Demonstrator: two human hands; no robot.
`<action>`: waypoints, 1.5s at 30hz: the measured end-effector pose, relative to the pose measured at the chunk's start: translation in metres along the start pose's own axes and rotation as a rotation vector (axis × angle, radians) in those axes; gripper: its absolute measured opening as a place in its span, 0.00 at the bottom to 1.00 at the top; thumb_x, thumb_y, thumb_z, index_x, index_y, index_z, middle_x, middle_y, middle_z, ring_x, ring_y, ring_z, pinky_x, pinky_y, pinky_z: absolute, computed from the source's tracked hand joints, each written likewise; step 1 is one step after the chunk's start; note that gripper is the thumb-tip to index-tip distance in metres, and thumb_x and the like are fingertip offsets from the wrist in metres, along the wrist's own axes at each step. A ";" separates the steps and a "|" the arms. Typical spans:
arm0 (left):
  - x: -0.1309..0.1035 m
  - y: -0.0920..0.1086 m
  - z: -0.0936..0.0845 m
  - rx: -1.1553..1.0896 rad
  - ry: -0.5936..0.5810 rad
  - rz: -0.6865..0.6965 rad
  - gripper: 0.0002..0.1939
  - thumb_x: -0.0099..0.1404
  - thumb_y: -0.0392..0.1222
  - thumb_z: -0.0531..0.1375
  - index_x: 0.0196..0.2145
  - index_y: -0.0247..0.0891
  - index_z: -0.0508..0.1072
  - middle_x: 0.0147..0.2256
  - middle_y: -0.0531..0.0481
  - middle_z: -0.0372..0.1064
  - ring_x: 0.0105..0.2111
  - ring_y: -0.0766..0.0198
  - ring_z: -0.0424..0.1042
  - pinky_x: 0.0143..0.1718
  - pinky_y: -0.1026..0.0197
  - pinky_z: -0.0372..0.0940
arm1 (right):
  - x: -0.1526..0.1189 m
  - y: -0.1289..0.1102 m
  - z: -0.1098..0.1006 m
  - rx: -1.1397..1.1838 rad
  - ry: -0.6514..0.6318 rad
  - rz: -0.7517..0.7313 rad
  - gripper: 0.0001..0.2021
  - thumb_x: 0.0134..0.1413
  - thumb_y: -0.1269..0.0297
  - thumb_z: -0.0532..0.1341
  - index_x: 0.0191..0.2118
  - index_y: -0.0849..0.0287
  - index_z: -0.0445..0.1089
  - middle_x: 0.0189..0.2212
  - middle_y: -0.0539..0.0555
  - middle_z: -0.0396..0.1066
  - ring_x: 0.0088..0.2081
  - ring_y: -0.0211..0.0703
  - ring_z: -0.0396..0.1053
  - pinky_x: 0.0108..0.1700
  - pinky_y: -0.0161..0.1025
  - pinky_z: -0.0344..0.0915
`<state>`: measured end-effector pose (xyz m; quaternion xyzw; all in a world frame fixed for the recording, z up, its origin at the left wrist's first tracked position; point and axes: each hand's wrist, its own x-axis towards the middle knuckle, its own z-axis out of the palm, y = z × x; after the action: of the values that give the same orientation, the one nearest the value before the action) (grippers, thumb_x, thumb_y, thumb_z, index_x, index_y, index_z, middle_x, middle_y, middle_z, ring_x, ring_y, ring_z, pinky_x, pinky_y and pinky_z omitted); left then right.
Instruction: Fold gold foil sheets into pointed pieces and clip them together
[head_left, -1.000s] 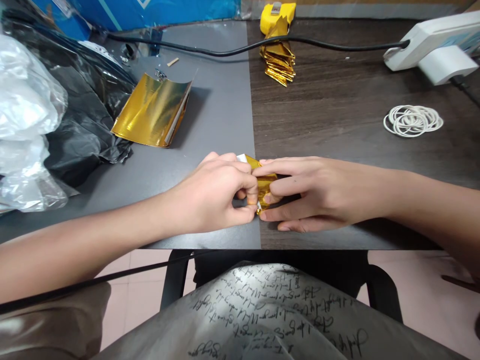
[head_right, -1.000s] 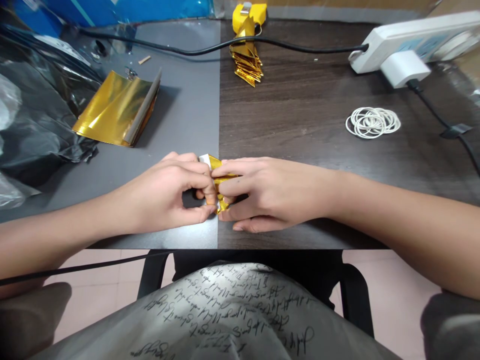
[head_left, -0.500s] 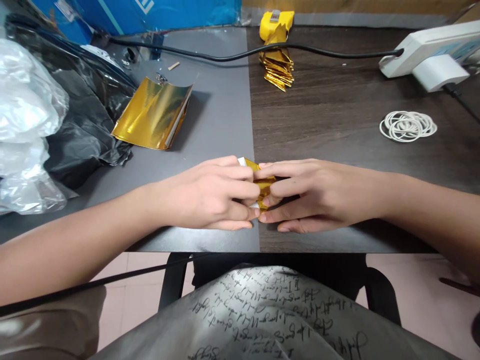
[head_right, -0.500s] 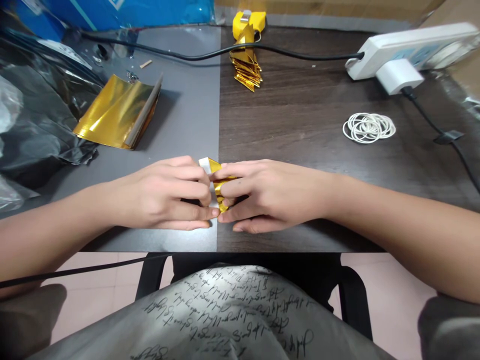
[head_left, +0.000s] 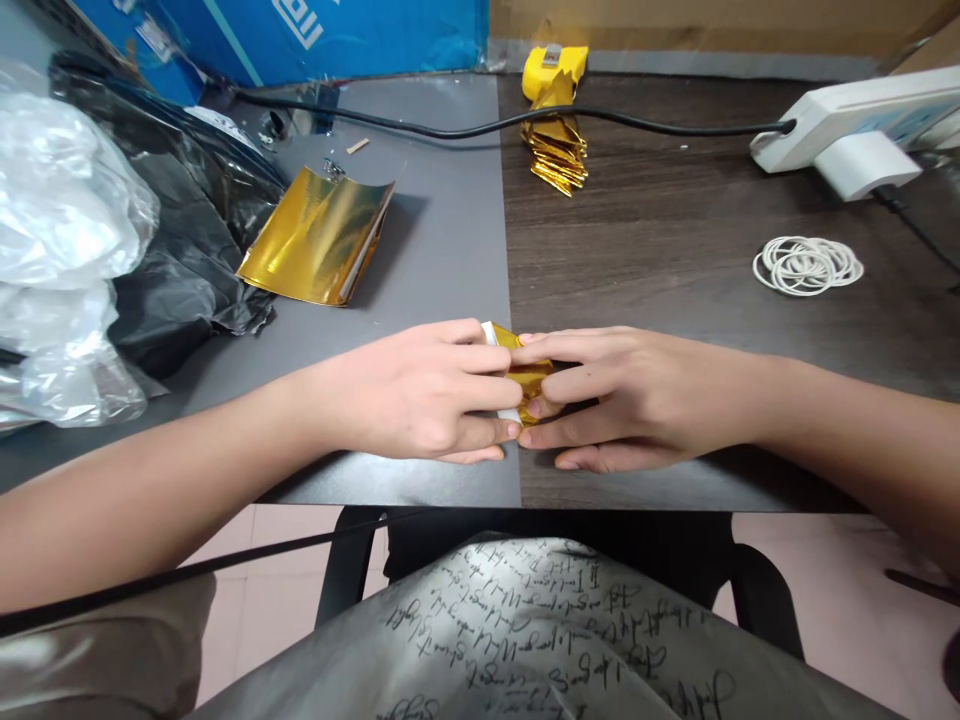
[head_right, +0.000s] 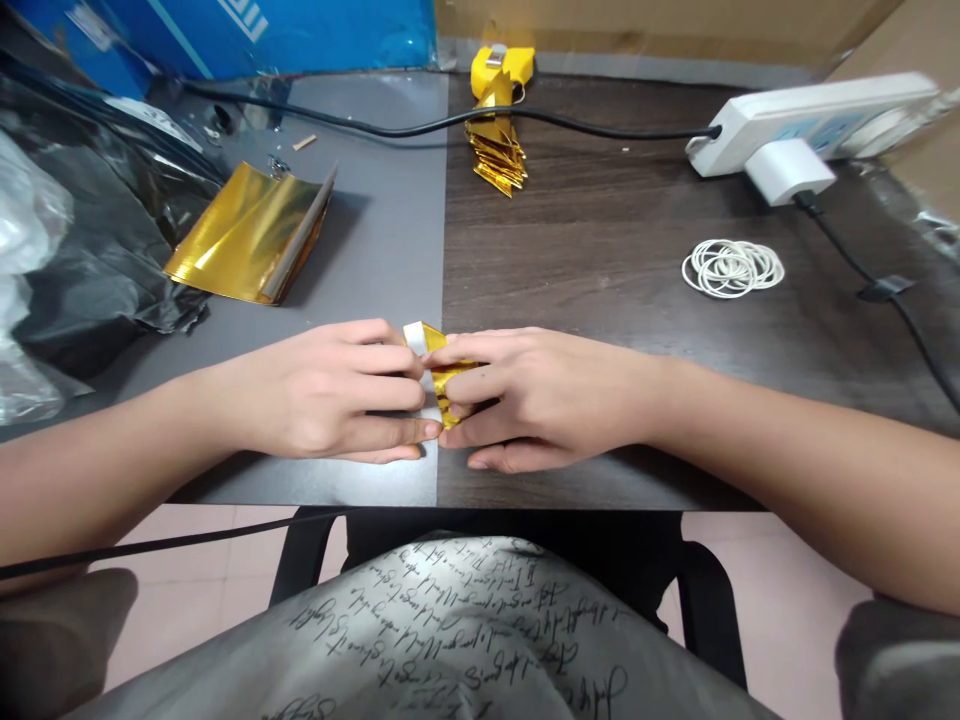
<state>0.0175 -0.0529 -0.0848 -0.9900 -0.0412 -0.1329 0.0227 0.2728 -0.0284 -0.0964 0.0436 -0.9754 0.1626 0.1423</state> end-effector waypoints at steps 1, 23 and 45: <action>0.000 0.000 0.000 0.006 0.012 0.010 0.12 0.75 0.46 0.58 0.40 0.40 0.79 0.37 0.50 0.76 0.40 0.60 0.72 0.40 0.54 0.60 | 0.001 0.000 0.000 0.011 0.002 0.001 0.14 0.69 0.62 0.58 0.49 0.62 0.79 0.50 0.55 0.76 0.59 0.52 0.67 0.72 0.50 0.57; -0.016 -0.017 -0.001 -0.243 0.081 -0.321 0.10 0.76 0.35 0.53 0.44 0.35 0.75 0.42 0.46 0.76 0.41 0.65 0.76 0.44 0.63 0.69 | -0.025 0.033 -0.029 -0.381 0.027 0.085 0.13 0.70 0.60 0.59 0.43 0.58 0.80 0.52 0.52 0.77 0.64 0.57 0.66 0.67 0.61 0.61; -0.017 -0.031 0.001 -0.470 0.129 -0.546 0.08 0.70 0.34 0.61 0.46 0.35 0.78 0.41 0.47 0.69 0.38 0.67 0.71 0.41 0.64 0.68 | -0.018 0.034 -0.008 -0.597 0.062 0.414 0.21 0.72 0.55 0.54 0.59 0.62 0.74 0.59 0.62 0.71 0.64 0.65 0.65 0.64 0.65 0.62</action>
<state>-0.0014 -0.0237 -0.0896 -0.9104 -0.2706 -0.2020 -0.2392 0.2874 0.0073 -0.1042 -0.2032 -0.9633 -0.1027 0.1422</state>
